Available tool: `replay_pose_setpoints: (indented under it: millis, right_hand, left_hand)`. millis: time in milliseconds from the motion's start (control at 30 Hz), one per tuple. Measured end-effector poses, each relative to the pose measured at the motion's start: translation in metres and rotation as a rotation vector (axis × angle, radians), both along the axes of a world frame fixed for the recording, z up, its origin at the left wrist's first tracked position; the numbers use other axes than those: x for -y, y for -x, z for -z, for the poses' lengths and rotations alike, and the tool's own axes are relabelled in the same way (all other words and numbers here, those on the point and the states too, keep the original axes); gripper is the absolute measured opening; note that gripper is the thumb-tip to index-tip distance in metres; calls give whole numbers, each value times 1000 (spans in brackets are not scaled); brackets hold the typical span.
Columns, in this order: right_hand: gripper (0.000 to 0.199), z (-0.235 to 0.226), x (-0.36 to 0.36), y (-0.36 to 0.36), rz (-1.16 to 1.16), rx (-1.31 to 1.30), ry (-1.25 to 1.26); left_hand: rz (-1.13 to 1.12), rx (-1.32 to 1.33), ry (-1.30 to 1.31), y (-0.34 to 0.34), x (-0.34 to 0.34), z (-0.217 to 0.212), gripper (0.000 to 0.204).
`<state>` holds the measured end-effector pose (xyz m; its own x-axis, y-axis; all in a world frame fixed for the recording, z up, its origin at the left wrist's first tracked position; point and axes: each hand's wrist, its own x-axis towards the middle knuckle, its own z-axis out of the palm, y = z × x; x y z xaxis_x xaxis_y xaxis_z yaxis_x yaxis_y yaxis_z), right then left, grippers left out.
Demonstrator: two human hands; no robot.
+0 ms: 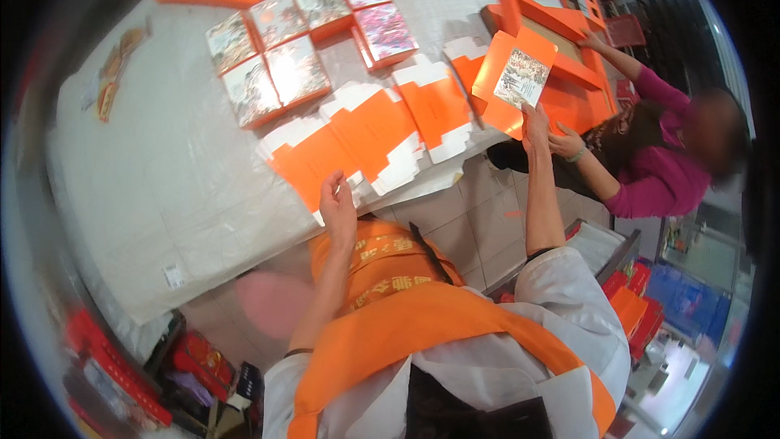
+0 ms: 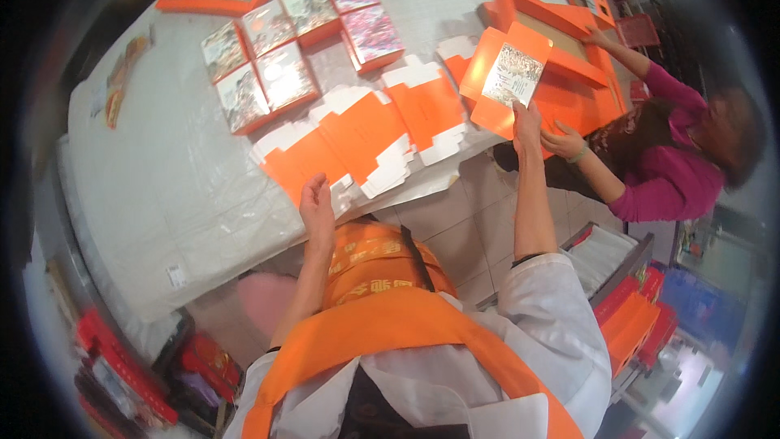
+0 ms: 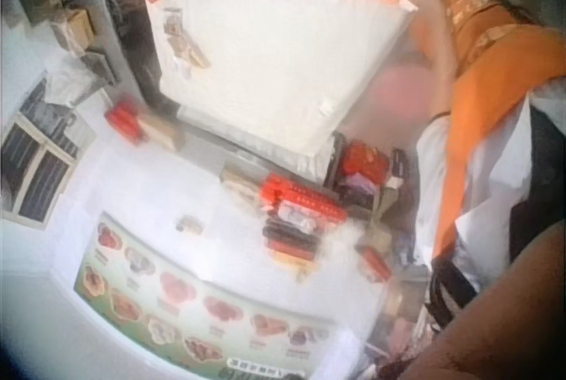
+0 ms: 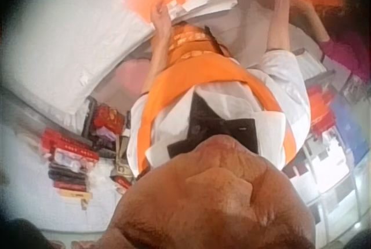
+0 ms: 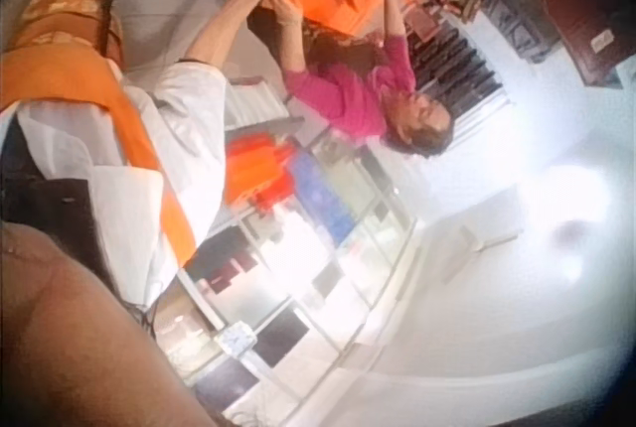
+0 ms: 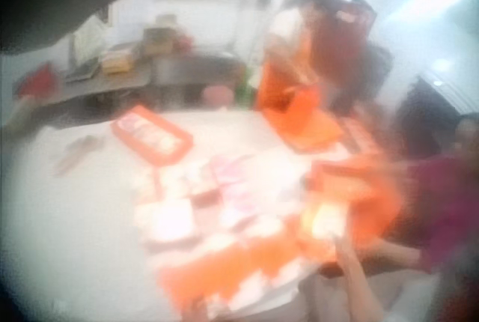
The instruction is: The person assembles orange cardboard boxes by folding flat pieces into shape, inserting small packaged items, and closing the flaps. The person repeats this process for multiple units, placing finished boxes on the table.
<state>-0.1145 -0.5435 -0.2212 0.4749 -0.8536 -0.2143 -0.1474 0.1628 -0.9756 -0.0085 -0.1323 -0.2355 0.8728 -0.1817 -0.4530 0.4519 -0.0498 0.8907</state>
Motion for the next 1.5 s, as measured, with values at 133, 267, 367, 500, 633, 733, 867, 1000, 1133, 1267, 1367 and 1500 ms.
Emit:
replay_pose_setpoints:
  millis: [133,267,367,500,633,733,867,1000,1133,1267,1367,1500]
  right_hand:
    - [27,-37,-15,28,10,91,-92]
    - [30,-57,-49,22,37,152,-139]
    - [29,-74,-99,3,24,-79,113]
    - [33,-84,-228,-12,-628,-194,527]
    - [32,-94,-277,-17,-819,-95,533]
    - [29,-100,-265,-22,-560,58,-303]
    - [32,-102,-260,-32,-541,339,-789]
    - [39,-107,-285,-32,-479,644,-1101]
    - [42,-102,-311,-34,-454,549,-715]
    - [29,-97,-322,-34,-675,-51,87]
    - [30,-109,-320,-29,-685,35,-612]
    - [29,-150,-300,-13,-943,45,-996]
  left_hand:
    - [153,30,26,0,25,-24,28]
    - [260,60,60,6,40,-48,27]
    - [397,148,107,6,55,-64,38]
    - [254,34,244,8,80,-86,53]
    - [-145,-281,558,-25,55,-101,38]
    - [-100,-127,586,-35,32,-112,32]
    - [54,-44,548,-24,19,-125,33]
    - [134,-89,574,-17,13,-133,41]
    - [57,49,508,-10,17,-135,50]
    - [37,214,277,6,19,-128,51]
    - [71,102,240,6,6,-120,50]
    - [-69,-134,301,-10,-18,-124,48]
